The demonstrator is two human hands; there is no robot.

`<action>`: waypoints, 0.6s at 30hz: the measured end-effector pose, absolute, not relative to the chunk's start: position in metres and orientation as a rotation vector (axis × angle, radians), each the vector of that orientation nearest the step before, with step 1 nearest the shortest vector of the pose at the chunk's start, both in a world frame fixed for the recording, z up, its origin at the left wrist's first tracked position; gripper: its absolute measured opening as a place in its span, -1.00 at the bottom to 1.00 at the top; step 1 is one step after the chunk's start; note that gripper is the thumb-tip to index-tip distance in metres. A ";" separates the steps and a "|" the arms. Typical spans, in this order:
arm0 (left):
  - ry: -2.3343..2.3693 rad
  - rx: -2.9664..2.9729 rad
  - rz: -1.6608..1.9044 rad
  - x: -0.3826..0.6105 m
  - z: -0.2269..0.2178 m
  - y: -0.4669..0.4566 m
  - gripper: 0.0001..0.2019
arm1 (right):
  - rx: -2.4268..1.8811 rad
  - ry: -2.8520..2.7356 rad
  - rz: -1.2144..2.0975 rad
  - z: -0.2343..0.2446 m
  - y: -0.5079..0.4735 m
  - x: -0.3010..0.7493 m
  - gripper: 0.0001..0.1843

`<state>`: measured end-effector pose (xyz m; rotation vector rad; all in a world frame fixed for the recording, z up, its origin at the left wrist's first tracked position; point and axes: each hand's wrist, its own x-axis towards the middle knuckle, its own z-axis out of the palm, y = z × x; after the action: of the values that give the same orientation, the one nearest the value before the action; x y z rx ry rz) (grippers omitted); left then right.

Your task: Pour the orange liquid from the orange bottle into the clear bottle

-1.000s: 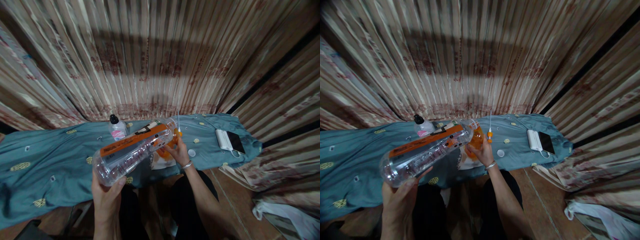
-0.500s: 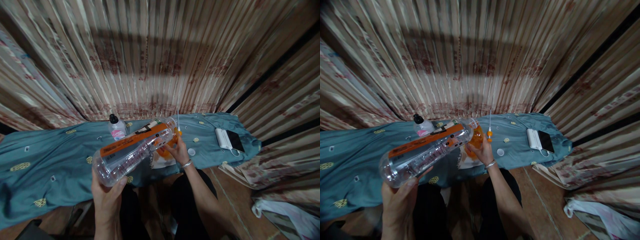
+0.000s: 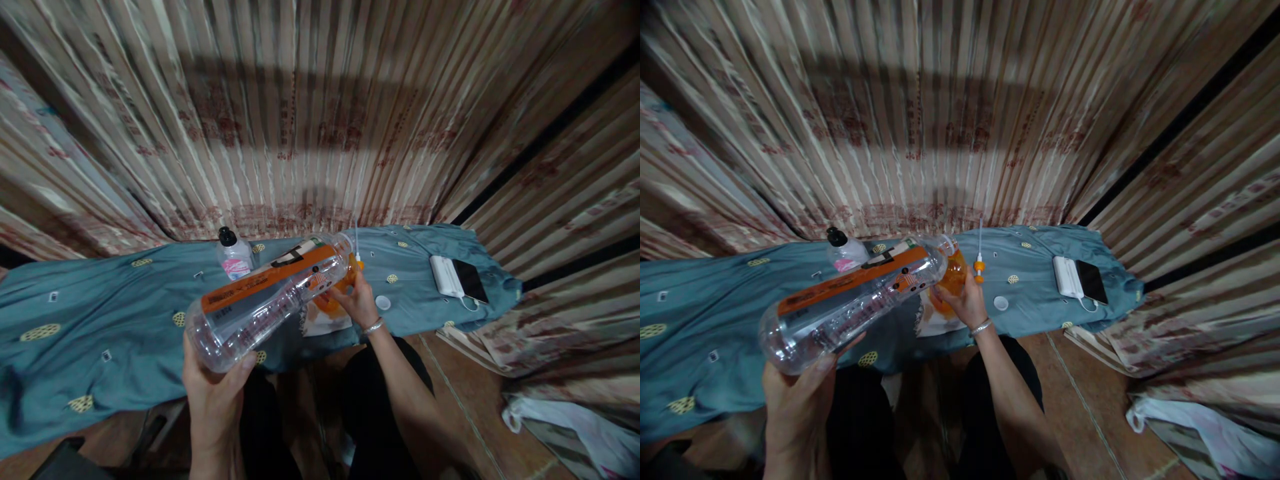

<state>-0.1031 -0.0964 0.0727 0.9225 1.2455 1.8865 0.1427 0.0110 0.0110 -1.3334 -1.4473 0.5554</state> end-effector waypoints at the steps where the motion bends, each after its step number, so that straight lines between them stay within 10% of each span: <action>1: 1.232 0.908 1.879 -0.103 0.072 -0.097 -0.08 | -1.331 -1.447 0.562 0.011 0.011 0.143 -0.30; 18: 1.204 0.836 1.881 -0.102 0.074 -0.097 -0.16 | -1.298 -1.446 0.542 0.010 0.012 0.143 -0.28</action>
<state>-0.1018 -0.0974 0.0737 0.8356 1.2039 1.8815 0.1434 0.0123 0.0101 -1.2984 -1.4459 0.5416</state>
